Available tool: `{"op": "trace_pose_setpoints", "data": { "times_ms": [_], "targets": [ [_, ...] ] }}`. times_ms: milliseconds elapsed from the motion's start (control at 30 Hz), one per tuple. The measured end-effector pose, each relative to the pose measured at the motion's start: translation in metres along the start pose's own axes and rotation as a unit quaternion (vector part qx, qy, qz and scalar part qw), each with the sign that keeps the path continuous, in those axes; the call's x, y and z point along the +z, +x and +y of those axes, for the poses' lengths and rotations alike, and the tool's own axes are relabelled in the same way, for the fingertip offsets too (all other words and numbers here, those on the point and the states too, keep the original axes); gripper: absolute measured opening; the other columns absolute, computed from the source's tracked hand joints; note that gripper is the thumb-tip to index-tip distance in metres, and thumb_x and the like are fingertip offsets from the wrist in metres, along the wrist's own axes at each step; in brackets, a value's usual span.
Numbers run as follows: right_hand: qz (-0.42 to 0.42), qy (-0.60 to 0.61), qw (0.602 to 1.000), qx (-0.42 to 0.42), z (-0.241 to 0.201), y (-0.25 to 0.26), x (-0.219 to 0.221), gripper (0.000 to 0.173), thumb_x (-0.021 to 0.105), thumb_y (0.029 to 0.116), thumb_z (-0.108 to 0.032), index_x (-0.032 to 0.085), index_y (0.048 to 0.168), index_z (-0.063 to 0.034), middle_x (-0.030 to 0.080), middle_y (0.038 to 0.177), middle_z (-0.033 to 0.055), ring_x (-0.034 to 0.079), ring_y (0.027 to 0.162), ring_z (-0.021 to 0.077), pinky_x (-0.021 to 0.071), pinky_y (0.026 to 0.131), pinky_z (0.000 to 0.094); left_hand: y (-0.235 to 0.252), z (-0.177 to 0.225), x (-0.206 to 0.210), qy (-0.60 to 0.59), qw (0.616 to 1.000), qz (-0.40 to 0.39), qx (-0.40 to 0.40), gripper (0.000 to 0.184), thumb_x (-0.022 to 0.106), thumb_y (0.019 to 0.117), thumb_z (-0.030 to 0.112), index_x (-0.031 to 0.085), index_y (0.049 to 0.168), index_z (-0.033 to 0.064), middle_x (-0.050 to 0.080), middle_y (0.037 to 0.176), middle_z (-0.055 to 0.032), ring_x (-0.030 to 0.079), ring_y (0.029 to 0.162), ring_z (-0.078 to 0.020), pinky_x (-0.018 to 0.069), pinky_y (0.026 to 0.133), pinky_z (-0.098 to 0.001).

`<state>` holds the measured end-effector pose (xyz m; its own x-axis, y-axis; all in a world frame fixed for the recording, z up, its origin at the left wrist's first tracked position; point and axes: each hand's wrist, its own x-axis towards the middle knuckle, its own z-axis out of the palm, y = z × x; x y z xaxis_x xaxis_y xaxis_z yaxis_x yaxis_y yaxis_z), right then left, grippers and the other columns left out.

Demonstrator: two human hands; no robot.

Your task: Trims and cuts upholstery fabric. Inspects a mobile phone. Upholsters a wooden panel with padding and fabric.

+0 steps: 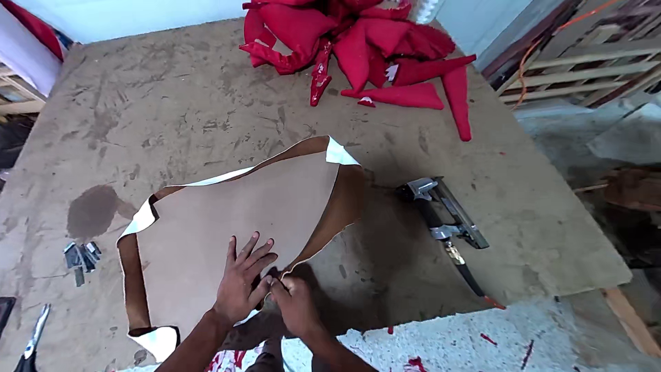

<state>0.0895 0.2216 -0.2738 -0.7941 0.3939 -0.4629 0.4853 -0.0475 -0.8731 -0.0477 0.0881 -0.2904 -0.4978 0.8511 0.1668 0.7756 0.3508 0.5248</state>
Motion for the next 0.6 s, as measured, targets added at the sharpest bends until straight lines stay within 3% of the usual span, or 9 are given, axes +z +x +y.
{"op": "trace_pose_setpoints", "data": {
  "times_ms": [67,133,233,333,400,433,467,533,600],
  "targets": [
    [-0.064,-0.069,0.995,0.028,-0.015,0.012,-0.005,0.04,0.053,0.1014,-0.037,0.065,0.074,-0.0098,0.058,0.066,0.0013,0.058,0.062,0.0161,0.0499,0.062,0.041,-0.005,-0.001,-0.006,-0.046,0.999,0.013,0.005,0.045,0.044,0.094,0.061,0.067,0.119,0.0308,0.057,0.149,0.0132,0.032,0.154,-0.0177,0.0059,0.126,-0.0694],
    [-0.121,-0.123,0.984,0.044,-0.025,0.025,-0.009,0.041,0.05,0.102,-0.038,0.064,0.077,-0.0092,0.058,0.067,0.0029,0.059,0.063,0.0175,0.05,0.062,0.042,-0.009,-0.001,-0.009,-0.03,0.999,0.007,0.009,0.036,0.057,0.087,0.058,0.067,0.105,0.0287,0.053,0.152,0.0137,0.029,0.155,-0.0154,0.0074,0.127,-0.067],
    [-0.188,-0.24,0.948,0.089,-0.054,0.037,-0.017,0.045,0.047,0.1048,-0.043,0.071,0.093,-0.0073,0.073,0.087,0.0053,0.07,0.083,0.0196,0.0564,0.08,0.0465,-0.009,-0.001,-0.007,0.025,1.0,-0.014,0.012,0.045,0.066,0.0778,0.068,0.073,0.098,0.0285,0.045,0.159,0.0135,0.023,0.157,-0.0159,0.007,0.127,-0.0666],
    [-0.192,-0.307,0.931,0.053,-0.069,0.036,-0.018,0.039,0.051,0.1025,-0.038,0.069,0.088,-0.0063,0.069,0.088,0.0101,0.067,0.086,0.0257,0.0539,0.078,0.052,-0.007,-0.002,-0.005,0.035,0.999,-0.027,-0.003,0.04,0.064,0.0871,0.066,0.068,0.082,0.0265,0.042,0.16,0.0163,0.02,0.157,-0.0132,0.005,0.128,-0.0633],
    [-0.168,-0.252,0.953,-0.014,-0.075,0.033,-0.024,0.029,0.055,0.1013,-0.032,0.072,0.093,-0.0098,0.068,0.085,0.0061,0.066,0.08,0.0199,0.0556,0.076,0.0445,-0.007,-0.003,-0.003,0.028,0.999,-0.02,0.004,0.037,0.055,0.0987,0.056,0.074,0.089,0.0259,0.045,0.159,0.0163,0.023,0.157,-0.0146,0.0076,0.128,-0.0645],
    [-0.147,-0.194,0.968,-0.052,-0.079,0.033,-0.033,0.028,0.056,0.1025,-0.03,0.075,0.101,-0.0106,0.071,0.088,0.0029,0.068,0.079,0.0146,0.0589,0.076,0.038,-0.008,-0.003,-0.001,0.025,0.999,-0.019,0.009,0.038,0.051,0.1023,0.053,0.078,0.096,0.027,0.045,0.159,0.017,0.023,0.157,-0.0153,0.0081,0.128,-0.0654],
    [-0.112,-0.154,0.978,-0.083,-0.085,0.035,-0.047,0.027,0.056,0.1035,-0.028,0.076,0.109,-0.0097,0.074,0.091,0.0013,0.071,0.081,0.0115,0.0622,0.077,0.0343,-0.008,-0.002,-0.001,0.031,0.999,-0.023,0.011,0.039,0.048,0.1045,0.052,0.077,0.095,0.0263,0.044,0.159,0.0171,0.022,0.157,-0.0163,0.008,0.127,-0.0665],
    [0.011,-0.152,0.98,-0.125,-0.082,0.049,-0.107,0.03,0.054,0.1053,-0.028,0.073,0.12,-0.0097,0.075,0.108,0.0,0.072,0.099,0.0103,0.0618,0.09,0.0337,-0.006,-0.002,-0.005,0.045,0.998,-0.04,0.013,0.042,0.045,0.1065,0.05,0.074,0.091,0.0245,0.041,0.161,0.0179,0.019,0.158,-0.0169,0.0066,0.126,-0.0674],
    [0.162,-0.214,0.953,-0.139,-0.056,0.055,-0.203,0.038,0.057,0.1046,-0.036,0.068,0.127,-0.0081,0.071,0.121,0.0059,0.068,0.115,0.0177,0.0572,0.1,0.0403,-0.003,0.0,-0.004,0.047,0.998,-0.049,0.01,0.042,0.043,0.1075,0.048,0.074,0.092,0.0237,0.04,0.162,0.0188,0.017,0.159,-0.017,0.0069,0.126,-0.0674]
  ]
}}
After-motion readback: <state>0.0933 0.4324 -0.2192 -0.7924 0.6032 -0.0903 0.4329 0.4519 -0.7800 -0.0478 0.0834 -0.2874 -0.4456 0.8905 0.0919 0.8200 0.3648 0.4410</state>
